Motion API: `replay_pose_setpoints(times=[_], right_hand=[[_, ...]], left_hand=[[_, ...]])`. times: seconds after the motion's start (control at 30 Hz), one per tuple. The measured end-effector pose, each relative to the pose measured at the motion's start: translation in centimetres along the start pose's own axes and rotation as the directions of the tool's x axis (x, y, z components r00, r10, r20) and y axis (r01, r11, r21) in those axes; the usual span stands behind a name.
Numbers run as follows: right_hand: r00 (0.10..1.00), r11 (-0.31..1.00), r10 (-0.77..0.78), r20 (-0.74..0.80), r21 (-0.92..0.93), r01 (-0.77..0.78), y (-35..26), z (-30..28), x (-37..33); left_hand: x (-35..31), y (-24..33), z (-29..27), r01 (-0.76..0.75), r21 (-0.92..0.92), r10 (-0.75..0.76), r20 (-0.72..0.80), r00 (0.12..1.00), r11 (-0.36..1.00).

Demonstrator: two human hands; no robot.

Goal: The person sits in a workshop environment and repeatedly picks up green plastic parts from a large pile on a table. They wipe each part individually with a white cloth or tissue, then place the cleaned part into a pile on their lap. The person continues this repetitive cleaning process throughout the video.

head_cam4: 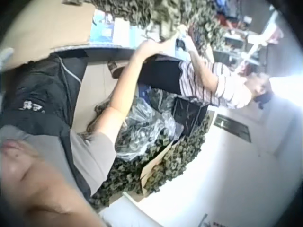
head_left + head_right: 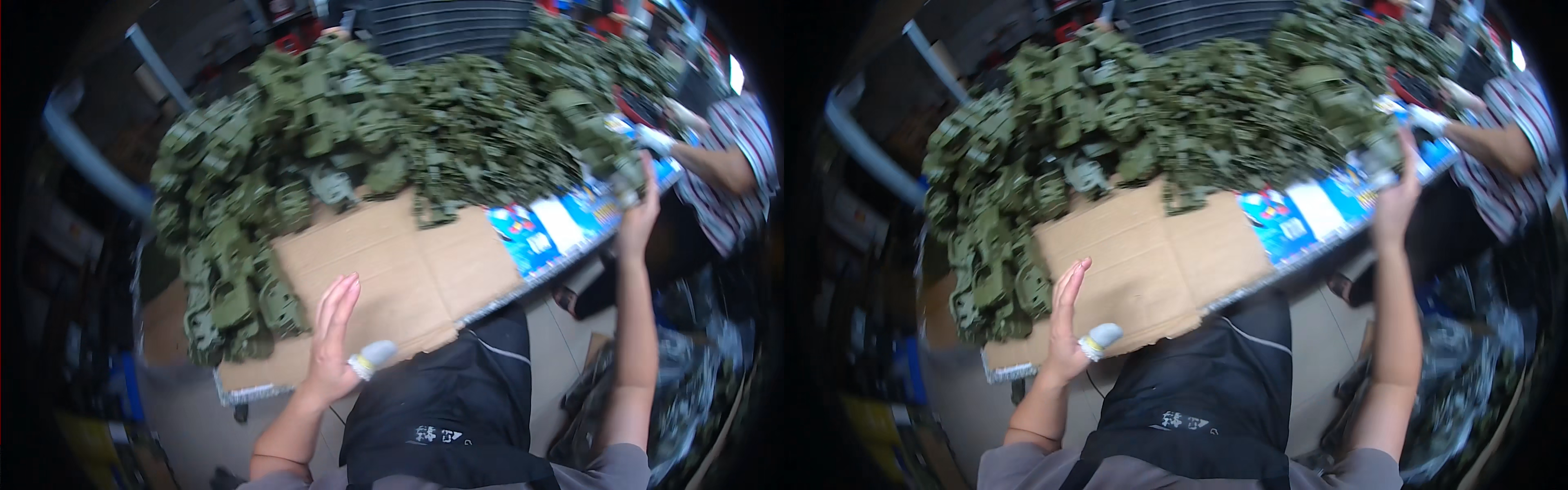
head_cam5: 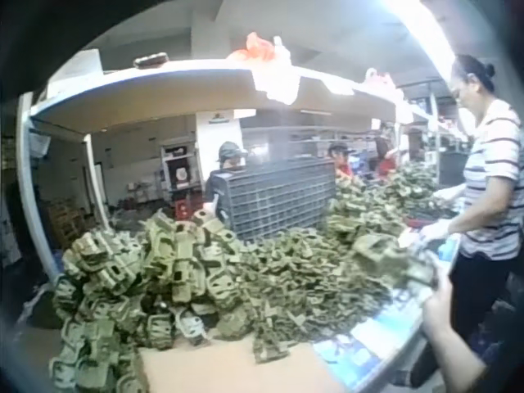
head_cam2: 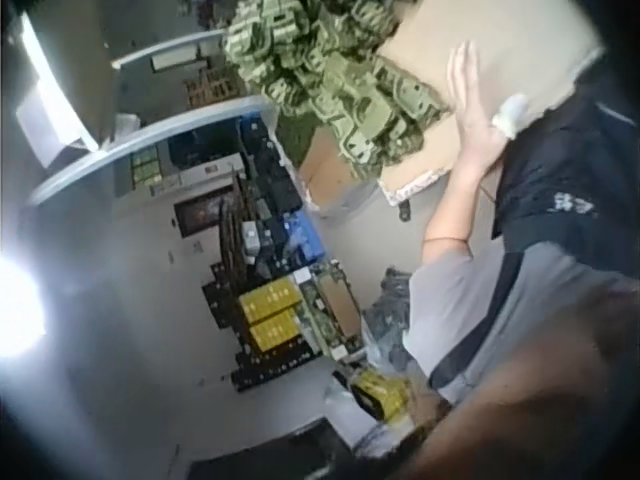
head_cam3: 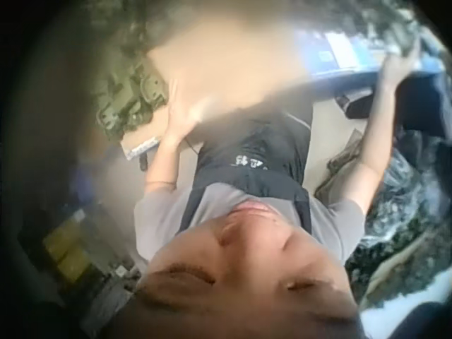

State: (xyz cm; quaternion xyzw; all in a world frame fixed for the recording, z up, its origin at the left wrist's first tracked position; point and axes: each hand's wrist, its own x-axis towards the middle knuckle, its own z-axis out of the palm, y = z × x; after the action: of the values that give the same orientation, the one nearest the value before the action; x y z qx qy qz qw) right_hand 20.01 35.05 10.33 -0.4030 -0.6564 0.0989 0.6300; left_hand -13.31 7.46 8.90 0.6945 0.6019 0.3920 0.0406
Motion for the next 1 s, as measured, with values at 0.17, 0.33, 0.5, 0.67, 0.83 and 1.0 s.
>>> replay_pose_setpoints(times=[0.17,0.33,0.5,0.67,0.83,1.0], right_hand=[[0.974,0.928,-0.108,-0.199,-0.373,0.027,20.5,2.3,12.5],[0.95,0.805,-0.18,0.254,-0.517,0.291,27.3,5.0,13.9],[0.903,0.847,-0.249,0.349,-0.374,0.378,15.1,4.2,8.1],[0.572,0.986,0.047,0.819,0.052,-0.156,-1.9,3.3,-6.3],[0.3,0.654,-0.103,0.948,0.292,-0.698,-17.6,12.6,-14.8],[0.395,0.881,-0.068,0.916,0.241,-0.407,-29.0,26.4,-17.9]], left_hand=[[-1.7,-1.2,-7.4,0.17,0.378,-0.104,-0.19,0.976,0.91],[1.0,-1.6,-14.5,0.193,0.533,-0.077,-0.232,0.97,0.824],[4.4,-4.1,-20.0,0.333,0.641,-0.073,-0.397,0.915,0.692],[-5.5,-9.0,-18.5,0.638,0.456,-0.401,-0.515,0.758,0.62],[-10.0,-8.3,-15.5,0.629,0.176,-0.407,-0.627,0.664,0.757],[-7.8,-6.7,-13.3,0.648,0.384,-0.362,-0.594,0.719,0.658]])
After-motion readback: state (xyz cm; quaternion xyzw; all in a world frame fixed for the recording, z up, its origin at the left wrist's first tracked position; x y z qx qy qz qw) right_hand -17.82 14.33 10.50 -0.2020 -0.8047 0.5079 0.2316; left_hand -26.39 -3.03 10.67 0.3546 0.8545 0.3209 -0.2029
